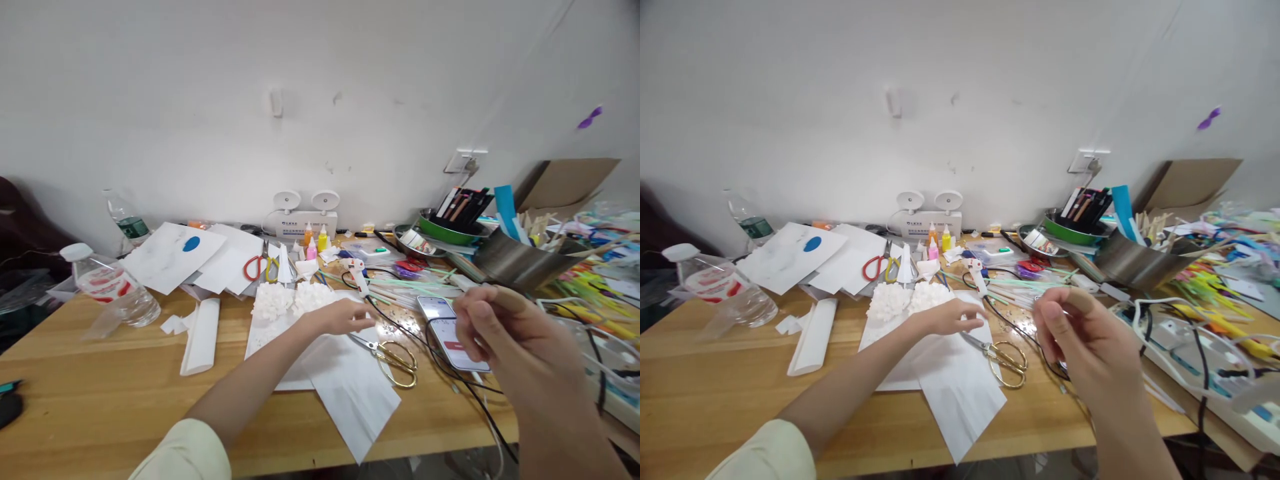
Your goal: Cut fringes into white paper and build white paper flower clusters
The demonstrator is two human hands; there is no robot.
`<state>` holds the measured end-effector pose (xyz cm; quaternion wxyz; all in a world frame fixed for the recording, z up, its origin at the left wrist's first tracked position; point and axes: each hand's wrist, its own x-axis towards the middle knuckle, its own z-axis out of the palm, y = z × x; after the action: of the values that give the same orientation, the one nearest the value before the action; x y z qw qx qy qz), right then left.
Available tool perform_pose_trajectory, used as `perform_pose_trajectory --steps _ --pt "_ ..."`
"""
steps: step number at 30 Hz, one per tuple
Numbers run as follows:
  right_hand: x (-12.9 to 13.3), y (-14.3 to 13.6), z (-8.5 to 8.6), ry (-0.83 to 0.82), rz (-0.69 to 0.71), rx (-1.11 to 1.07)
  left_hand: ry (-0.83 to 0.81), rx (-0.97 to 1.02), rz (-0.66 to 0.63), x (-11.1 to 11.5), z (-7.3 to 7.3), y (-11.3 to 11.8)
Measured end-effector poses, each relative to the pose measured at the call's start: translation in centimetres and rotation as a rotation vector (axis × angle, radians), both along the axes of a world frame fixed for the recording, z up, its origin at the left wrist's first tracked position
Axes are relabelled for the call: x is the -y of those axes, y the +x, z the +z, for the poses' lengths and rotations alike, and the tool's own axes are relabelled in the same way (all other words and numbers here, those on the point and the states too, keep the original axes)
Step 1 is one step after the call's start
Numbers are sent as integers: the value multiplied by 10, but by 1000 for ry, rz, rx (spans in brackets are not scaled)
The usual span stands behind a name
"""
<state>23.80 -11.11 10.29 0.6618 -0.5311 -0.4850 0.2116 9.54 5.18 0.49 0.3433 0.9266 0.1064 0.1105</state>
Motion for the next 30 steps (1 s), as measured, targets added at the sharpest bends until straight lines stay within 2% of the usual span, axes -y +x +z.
perform_pose_trajectory --steps 2,5,10,13,16,20,22,24,27,30 --pt "2 8 -2 1 -8 -24 3 -59 11 -2 2 -11" --pt "2 17 -6 -31 -54 -57 34 -36 140 -12 14 -38" --pt "-6 19 -14 -56 -65 9 39 68 418 -24 50 -85" --pt "-16 15 -22 -144 -29 88 -132 339 575 -23 76 -107" --pt "-29 13 -34 -232 -13 132 -295 669 581 -16 105 -129" --pt "-46 7 -48 -258 23 94 -387 955 436 1 135 -152" --pt "-51 1 -52 -249 79 48 -449 997 384 10 142 -157" --pt "-54 -10 -52 -244 152 -17 -527 995 396 18 141 -154" --pt "-57 -30 -47 -257 265 -85 -670 904 463 28 134 -140" --pt "-60 -51 -38 -235 368 -116 -765 796 477 35 126 -123"
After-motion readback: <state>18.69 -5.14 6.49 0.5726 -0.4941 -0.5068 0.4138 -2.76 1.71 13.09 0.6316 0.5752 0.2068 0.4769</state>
